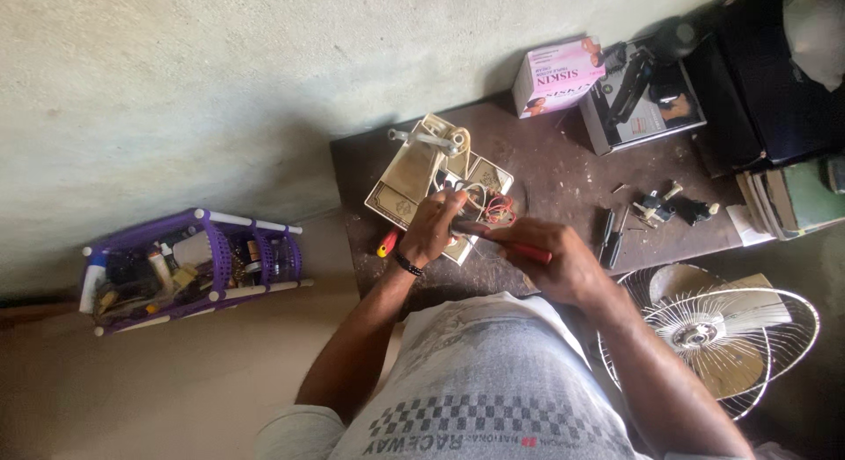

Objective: The person disassembles a table fan by removing the front grille and then uses a screwdriver to loosen and remove the motor housing. They continue to manipulate the motor and internal components on a workbench.

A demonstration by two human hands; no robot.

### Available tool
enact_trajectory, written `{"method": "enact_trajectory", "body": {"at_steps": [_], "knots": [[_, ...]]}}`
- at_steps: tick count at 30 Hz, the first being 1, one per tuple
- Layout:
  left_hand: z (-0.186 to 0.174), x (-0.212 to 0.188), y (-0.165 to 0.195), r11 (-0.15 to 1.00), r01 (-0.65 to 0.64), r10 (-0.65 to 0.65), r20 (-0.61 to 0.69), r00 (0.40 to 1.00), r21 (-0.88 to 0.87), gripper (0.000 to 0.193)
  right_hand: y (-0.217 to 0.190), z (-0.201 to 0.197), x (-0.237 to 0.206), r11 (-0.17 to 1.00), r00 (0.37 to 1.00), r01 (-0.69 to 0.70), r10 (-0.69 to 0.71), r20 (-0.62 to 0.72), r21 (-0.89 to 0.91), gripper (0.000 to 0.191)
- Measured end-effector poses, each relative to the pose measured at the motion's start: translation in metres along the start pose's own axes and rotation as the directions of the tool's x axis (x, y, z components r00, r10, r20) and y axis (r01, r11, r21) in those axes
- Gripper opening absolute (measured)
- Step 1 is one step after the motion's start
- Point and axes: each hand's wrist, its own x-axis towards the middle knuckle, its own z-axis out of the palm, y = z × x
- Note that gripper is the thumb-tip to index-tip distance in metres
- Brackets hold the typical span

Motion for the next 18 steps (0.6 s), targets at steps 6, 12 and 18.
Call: {"method": "enact_trajectory", "body": {"at_steps": [6,12,18], "knots": [[-0.001,0.004,-0.010,0.998,0.057,-0.059,-0.066,0.996,-0.034,0.060,0.004,0.004,-0.005,0.998,0.998,-0.024,0.021,-0.060,-0.054,0.028],[0.001,0.006,-0.019,0.976,-0.048,0.063,-0.066,0.996,0.212,0.070,-0.002,0.002,-0.009,0.795,0.814,-0.562,0.580,-0.015,0.230,0.027],[0.007,0.003,-0.021,0.979,0.006,0.013,-0.094,0.995,0.202,0.074,-0.007,0.004,-0.012,0.756,0.771,-0.580,0.630,-0.098,0.304,0.021]]}}
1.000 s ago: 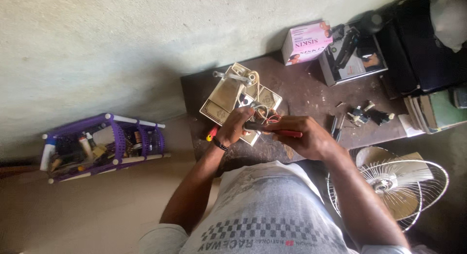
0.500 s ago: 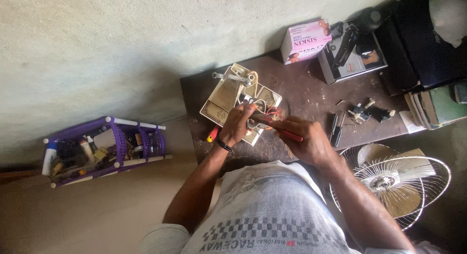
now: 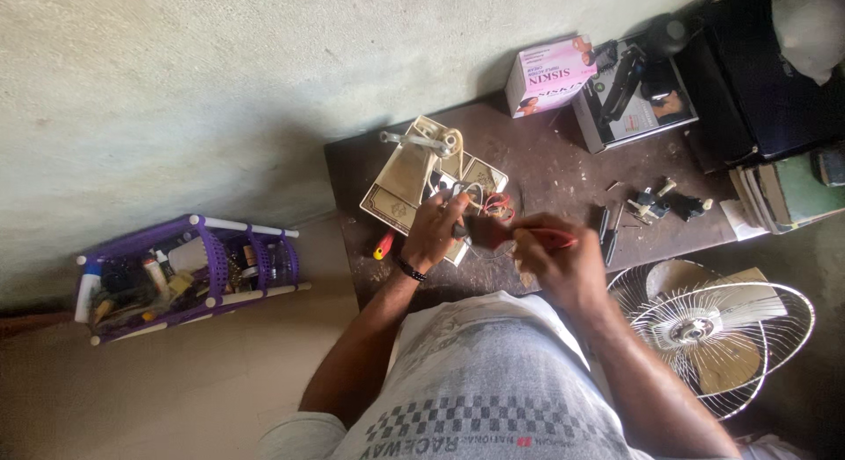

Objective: The person disassembles a table fan by removing the front grille and then uses a screwdriver to loosen and remove the motor housing. They continue to manipulate the motor and internal components on a workbench.

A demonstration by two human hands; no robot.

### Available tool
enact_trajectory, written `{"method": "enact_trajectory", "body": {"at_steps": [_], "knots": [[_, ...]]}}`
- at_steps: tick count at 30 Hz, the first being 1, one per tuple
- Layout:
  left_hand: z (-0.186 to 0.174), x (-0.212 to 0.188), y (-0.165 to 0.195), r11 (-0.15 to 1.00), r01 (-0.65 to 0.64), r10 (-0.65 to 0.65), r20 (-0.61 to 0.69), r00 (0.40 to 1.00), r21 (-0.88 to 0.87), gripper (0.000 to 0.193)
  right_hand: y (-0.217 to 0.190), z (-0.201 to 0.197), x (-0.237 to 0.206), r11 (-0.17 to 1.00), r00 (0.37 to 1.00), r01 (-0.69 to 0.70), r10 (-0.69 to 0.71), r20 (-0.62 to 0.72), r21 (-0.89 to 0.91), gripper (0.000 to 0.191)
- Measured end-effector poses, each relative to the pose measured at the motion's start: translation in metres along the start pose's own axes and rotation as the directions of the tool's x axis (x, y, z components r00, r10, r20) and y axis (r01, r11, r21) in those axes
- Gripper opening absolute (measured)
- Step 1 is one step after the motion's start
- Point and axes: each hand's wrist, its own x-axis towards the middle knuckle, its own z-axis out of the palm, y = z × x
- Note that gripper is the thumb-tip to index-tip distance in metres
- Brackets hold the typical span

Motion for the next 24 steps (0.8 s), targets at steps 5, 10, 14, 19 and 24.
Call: {"method": "enact_trajectory", "body": {"at_steps": [5,10,14,19,24], "knots": [[0.004,-0.004,0.020,1.000,-0.007,0.007,-0.003,1.000,-0.004,0.070,0.008,0.012,0.010,0.999,0.998,-0.024,0.022,-0.060,-0.035,0.020],[0.002,-0.009,0.037,0.991,-0.038,0.043,0.039,0.998,-0.127,0.072,0.011,0.021,0.008,0.985,0.987,0.160,-0.161,-0.009,-0.060,0.022],[-0.001,-0.007,0.036,0.983,-0.034,0.029,0.031,0.999,0.179,0.067,0.008,0.021,0.014,0.953,0.998,0.067,-0.061,0.031,-0.295,0.022],[0.001,-0.007,0.028,0.998,0.060,-0.059,-0.019,0.998,0.033,0.079,0.013,0.021,0.023,0.918,0.938,0.338,-0.346,-0.003,-0.207,0.023],[0.000,-0.007,0.025,0.984,-0.110,0.119,-0.059,0.991,0.143,0.085,0.026,0.005,0.020,0.997,0.993,0.080,-0.081,0.092,0.008,0.019]]}}
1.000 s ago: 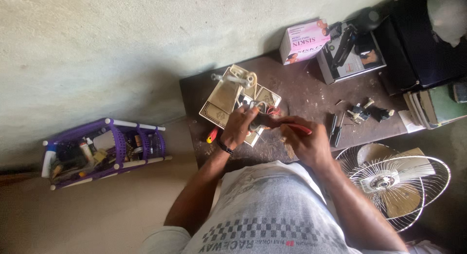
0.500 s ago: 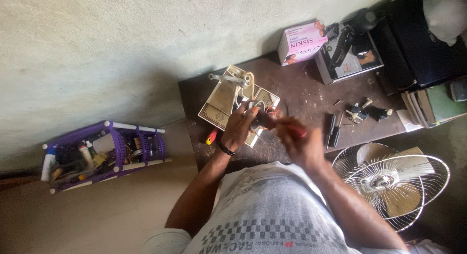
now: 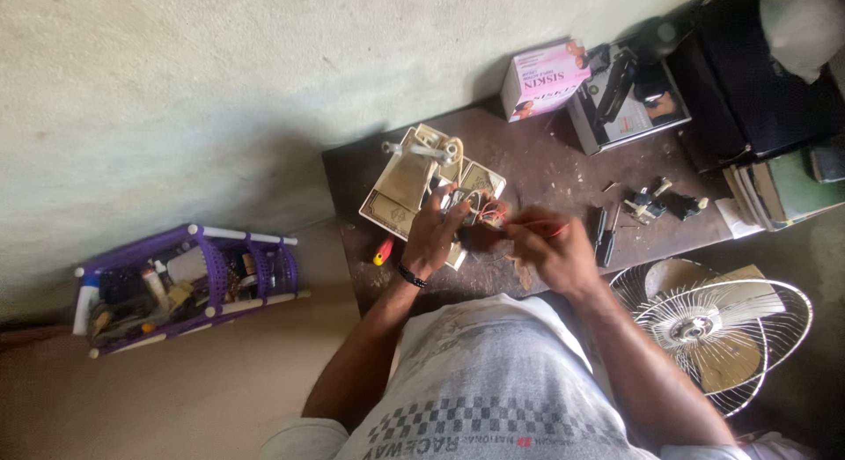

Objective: The person disassembles a table fan by removing the front grille and then uses a screwdriver to loosen and remove the motor housing. They continue to manipulate the motor and internal components on a workbench.

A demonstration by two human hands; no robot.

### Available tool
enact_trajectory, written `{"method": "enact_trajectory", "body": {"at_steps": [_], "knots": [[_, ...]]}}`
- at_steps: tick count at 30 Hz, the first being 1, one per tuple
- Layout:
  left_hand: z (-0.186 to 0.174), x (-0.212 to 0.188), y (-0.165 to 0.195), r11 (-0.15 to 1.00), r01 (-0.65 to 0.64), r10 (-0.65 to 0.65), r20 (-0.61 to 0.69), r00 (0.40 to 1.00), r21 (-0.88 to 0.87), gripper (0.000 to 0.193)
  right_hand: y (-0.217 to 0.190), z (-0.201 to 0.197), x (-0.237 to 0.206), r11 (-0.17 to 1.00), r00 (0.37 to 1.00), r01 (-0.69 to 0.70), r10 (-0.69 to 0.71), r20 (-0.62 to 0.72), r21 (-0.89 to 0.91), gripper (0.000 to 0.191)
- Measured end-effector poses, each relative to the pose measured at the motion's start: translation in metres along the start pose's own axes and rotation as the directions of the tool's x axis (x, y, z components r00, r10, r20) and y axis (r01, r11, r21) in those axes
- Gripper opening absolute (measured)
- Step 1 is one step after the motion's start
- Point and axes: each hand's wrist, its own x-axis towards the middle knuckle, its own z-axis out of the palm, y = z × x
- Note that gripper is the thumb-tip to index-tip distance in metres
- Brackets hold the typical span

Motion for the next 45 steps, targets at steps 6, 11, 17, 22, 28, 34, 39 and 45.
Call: {"method": "enact_trajectory", "body": {"at_steps": [6,11,17,22,28,34,39,45], "knots": [[0.006,0.002,0.001,0.975,0.079,-0.074,0.032,0.997,-0.206,0.068,0.002,-0.014,0.004,0.982,0.991,0.091,-0.106,-0.086,-0.167,0.025],[0.004,0.001,-0.003,0.998,-0.043,0.042,-0.021,0.999,-0.047,0.056,-0.007,0.003,0.012,0.929,0.997,0.029,-0.055,-0.062,-0.368,0.022],[0.003,0.000,-0.008,0.996,-0.012,0.016,0.047,0.999,-0.091,0.051,-0.013,-0.017,0.016,0.969,0.980,0.195,-0.200,-0.019,-0.151,0.022],[0.000,0.001,0.001,0.977,0.044,-0.040,0.019,0.999,-0.209,0.050,-0.012,0.020,-0.001,0.832,0.901,0.427,-0.424,0.091,-0.353,0.017],[0.004,0.003,0.002,0.980,0.067,-0.067,0.008,0.998,-0.186,0.057,-0.006,0.007,-0.007,0.961,0.964,0.264,-0.266,-0.007,-0.083,0.027],[0.005,0.001,-0.005,0.991,0.078,-0.081,-0.029,0.996,-0.106,0.069,0.002,0.005,-0.009,0.945,0.972,0.197,-0.224,-0.075,-0.261,0.027],[0.002,0.002,-0.001,1.000,-0.013,0.013,-0.025,1.000,-0.014,0.069,0.013,-0.002,-0.019,0.997,0.996,-0.026,0.032,0.087,-0.073,0.029],[0.004,-0.002,0.007,0.999,0.014,-0.012,-0.033,0.999,0.052,0.072,0.002,-0.005,-0.020,0.996,0.999,-0.039,0.038,-0.016,-0.079,0.031]]}}
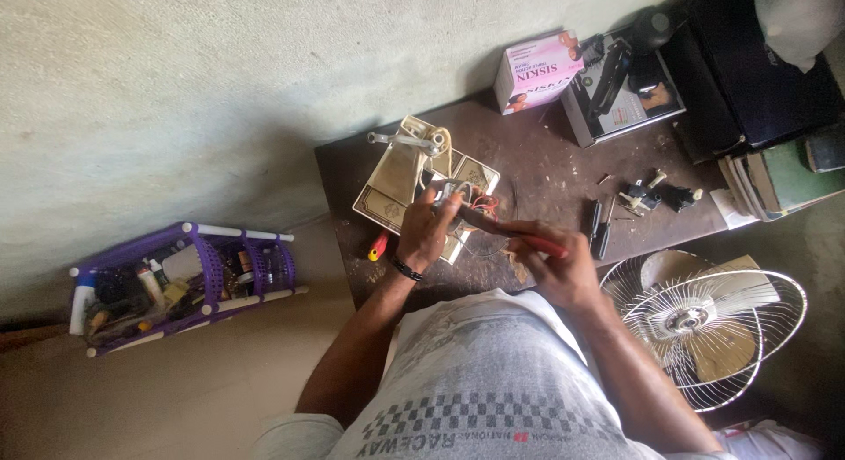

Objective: The person disassembles a table fan by removing the front grille and then uses a screwdriver to loosen and remove the motor housing. They continue to manipulate the motor and internal components on a workbench.

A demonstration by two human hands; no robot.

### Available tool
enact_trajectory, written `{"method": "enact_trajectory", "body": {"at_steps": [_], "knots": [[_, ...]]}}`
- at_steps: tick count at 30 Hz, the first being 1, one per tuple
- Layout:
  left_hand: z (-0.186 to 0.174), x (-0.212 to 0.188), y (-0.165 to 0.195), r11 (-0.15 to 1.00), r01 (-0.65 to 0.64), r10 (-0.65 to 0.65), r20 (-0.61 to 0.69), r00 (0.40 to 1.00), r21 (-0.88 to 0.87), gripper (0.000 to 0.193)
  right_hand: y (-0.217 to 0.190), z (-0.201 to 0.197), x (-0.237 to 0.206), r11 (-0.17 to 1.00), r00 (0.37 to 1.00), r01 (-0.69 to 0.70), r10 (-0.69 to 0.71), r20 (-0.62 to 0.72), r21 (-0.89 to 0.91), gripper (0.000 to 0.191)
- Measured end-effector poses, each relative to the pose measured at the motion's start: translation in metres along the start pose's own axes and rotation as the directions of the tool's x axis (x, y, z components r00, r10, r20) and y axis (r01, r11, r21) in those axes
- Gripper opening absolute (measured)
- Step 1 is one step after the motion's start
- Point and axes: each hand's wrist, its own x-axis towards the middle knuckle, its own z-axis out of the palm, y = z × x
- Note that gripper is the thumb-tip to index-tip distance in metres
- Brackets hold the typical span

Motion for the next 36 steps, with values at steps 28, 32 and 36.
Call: {"method": "enact_trajectory", "body": {"at_steps": [28,32,36], "knots": [[0.000,0.019,-0.055,0.649,-0.451,0.408,0.220,0.886,0.613,0.038,0.016,0.005,0.051,0.976,0.999,-0.005,-0.005,-0.045,-0.220,0.018],[-0.003,0.026,-0.049,0.703,-0.536,0.507,0.199,0.838,0.468,0.030,0.023,0.019,0.039,0.904,0.884,0.426,-0.426,-0.196,-0.043,0.018],[-0.006,0.021,-0.031,0.647,-0.462,0.450,0.186,0.873,0.607,0.034,0.023,0.037,0.035,0.936,0.927,0.347,-0.331,-0.173,0.066,0.021]]}}
